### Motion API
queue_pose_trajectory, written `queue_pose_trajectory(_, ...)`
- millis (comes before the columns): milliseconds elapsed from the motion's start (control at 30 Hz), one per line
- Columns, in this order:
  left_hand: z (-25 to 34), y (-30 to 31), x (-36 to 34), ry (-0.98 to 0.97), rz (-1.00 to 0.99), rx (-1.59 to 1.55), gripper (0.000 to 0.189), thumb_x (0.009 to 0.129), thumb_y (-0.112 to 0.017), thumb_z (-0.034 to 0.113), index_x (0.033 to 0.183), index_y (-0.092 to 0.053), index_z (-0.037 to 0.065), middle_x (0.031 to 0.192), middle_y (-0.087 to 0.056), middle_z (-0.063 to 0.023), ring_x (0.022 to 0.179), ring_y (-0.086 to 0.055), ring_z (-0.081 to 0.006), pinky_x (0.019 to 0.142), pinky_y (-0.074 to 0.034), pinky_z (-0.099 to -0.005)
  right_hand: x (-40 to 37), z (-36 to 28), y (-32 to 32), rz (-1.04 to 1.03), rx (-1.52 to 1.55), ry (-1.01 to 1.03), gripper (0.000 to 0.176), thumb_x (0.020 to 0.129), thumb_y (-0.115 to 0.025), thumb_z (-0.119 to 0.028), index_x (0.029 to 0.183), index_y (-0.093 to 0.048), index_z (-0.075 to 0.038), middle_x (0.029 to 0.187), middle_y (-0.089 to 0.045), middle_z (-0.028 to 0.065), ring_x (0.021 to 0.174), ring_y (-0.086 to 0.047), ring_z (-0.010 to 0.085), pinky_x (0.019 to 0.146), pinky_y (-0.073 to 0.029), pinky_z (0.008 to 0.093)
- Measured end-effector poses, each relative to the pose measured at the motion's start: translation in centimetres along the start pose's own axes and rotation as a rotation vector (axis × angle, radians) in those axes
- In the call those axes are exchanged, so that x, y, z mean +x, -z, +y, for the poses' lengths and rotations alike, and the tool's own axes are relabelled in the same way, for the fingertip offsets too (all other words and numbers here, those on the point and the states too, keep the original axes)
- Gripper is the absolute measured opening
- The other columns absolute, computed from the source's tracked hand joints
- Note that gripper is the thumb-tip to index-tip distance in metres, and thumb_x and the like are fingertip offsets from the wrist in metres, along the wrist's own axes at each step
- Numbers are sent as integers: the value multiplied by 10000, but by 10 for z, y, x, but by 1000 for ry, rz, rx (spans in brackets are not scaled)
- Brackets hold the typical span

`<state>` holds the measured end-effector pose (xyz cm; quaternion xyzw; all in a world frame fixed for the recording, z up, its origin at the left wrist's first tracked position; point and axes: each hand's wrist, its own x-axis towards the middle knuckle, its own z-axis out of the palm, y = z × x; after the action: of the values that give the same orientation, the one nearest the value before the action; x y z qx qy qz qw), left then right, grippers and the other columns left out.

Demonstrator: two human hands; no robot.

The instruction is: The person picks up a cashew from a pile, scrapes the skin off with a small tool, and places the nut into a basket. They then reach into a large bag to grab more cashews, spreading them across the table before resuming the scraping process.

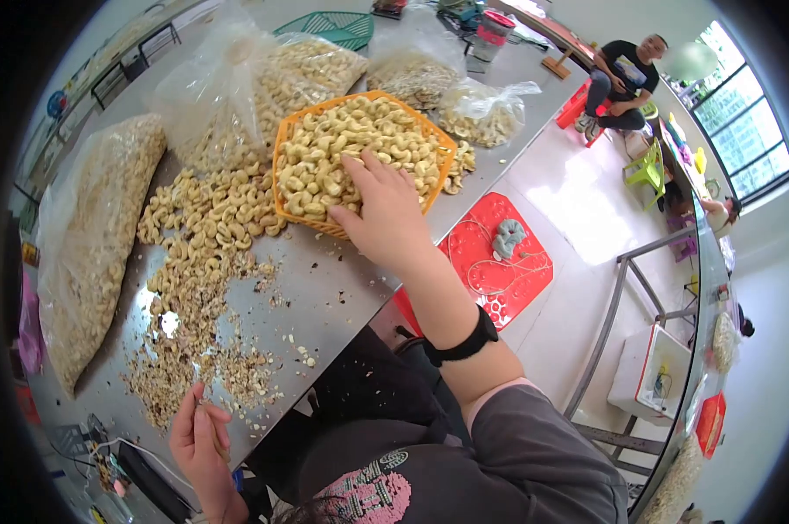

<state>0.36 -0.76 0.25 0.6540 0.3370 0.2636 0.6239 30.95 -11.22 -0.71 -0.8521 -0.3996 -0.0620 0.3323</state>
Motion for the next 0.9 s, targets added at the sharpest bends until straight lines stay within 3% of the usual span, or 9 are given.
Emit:
queue_pose_trajectory(133,7,1,1,7,27,0,284,857,-397,67,1119,-475,-6,688,-541,-65,450,-354,-24,404,-262,-144,2,0,-1,23,-153,-41,604,735,-576,-278,1232,-323,-46,1238,-358,198,1149,-341,302,980,-210,416)
queue_pose_trajectory(333,12,15,6,37,60,3,277,857,-406,79,1109,-481,-8,690,-545,-57,469,-368,-21,415,-283,-146,-1,-4,0,213,7,-75,509,723,-596,-224,1160,-418,-33,1202,-398,179,1098,-376,312,937,-276,389)
queue_pose_trajectory(467,15,29,13,75,87,39,278,856,-420,90,1109,-485,-6,685,-553,-47,469,-376,-21,417,-297,-146,-17,-24,7,390,140,-56,368,690,-626,-150,1019,-511,-30,1073,-475,151,1043,-417,297,878,-338,355)
queue_pose_trajectory(567,18,41,21,106,141,39,275,858,-419,103,1102,-493,-1,669,-546,-37,462,-374,-17,414,-292,-141,-36,-49,8,345,336,12,247,676,-630,-95,901,-546,-36,1001,-497,125,949,-477,279,816,-376,331)
queue_pose_trajectory(600,19,48,24,110,151,47,275,858,-419,103,1102,-493,-1,669,-546,-37,462,-374,-17,414,-292,-141,-42,-53,5,338,347,11,247,676,-630,-95,901,-546,-36,1001,-497,125,949,-477,279,816,-376,331)
queue_pose_trajectory(667,21,59,32,102,157,149,271,864,-410,119,1094,-502,9,653,-536,-26,452,-370,-13,404,-285,-140,-55,-61,2,102,524,45,243,677,-629,-90,897,-541,-36,976,-502,133,934,-484,275,805,-380,332)
queue_pose_trajectory(900,36,96,58,253,250,361,275,850,-444,166,1070,-527,24,634,-544,-6,442,-354,-15,402,-280,-157,-72,-75,-16,-158,709,13,244,677,-623,-35,905,-536,-30,936,-520,110,807,-521,203,724,-412,278)
